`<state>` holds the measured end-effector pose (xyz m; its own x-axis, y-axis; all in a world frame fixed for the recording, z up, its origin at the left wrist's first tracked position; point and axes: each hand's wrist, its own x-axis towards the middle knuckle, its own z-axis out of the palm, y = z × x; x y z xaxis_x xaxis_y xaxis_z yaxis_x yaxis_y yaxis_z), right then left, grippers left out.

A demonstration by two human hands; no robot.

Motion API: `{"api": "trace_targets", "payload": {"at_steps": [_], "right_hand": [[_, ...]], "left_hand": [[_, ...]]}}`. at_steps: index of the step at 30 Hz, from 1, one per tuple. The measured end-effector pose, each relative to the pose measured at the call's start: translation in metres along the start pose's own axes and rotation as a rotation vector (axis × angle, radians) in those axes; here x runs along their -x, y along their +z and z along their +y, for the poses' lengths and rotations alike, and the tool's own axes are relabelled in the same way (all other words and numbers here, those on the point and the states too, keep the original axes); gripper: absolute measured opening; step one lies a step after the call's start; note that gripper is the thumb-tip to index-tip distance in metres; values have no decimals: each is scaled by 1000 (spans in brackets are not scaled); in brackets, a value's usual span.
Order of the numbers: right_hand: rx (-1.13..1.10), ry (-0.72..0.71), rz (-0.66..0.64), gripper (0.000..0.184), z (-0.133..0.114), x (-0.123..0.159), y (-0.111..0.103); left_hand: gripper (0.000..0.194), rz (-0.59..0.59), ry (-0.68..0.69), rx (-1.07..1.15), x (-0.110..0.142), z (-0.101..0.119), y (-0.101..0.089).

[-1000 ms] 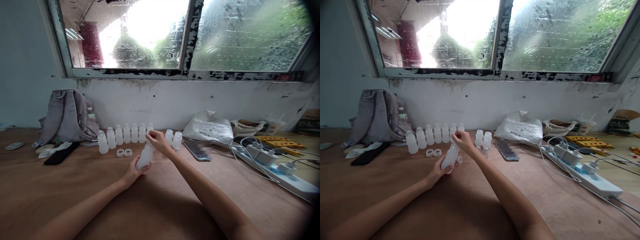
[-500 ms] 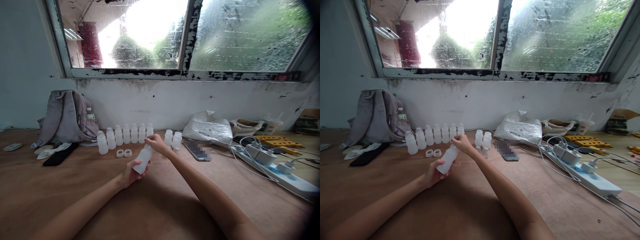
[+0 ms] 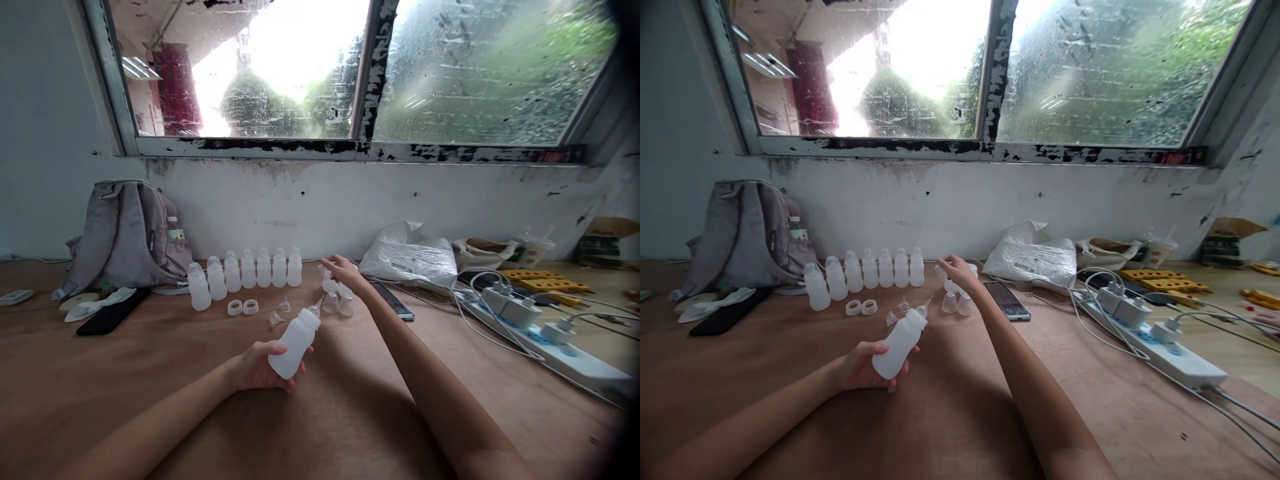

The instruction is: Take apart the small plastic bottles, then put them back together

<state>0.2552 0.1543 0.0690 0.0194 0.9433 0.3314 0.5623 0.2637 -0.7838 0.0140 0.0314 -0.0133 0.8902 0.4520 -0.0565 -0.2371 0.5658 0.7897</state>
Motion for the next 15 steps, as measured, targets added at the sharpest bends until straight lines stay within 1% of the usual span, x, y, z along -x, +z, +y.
{"api": "trace_targets", "payload": {"at_steps": [4,7,11,13,15], "right_hand": [[190,-87,-150,12,8,2,30],[295,-108,-267,8,12,7,44],[490,-125,-424,11,16,14,43],[590,-143,-467,15,16,14,41],[624,-168,-482,21,16,14,39]], "left_hand": [[47,3,13,4,-1,1,2],[46,3,1,6,0,1,4],[46,4,-5,9,1,3,7],[45,2,-5,9,1,4,7],[45,1,-3,10,1,4,7]]}}
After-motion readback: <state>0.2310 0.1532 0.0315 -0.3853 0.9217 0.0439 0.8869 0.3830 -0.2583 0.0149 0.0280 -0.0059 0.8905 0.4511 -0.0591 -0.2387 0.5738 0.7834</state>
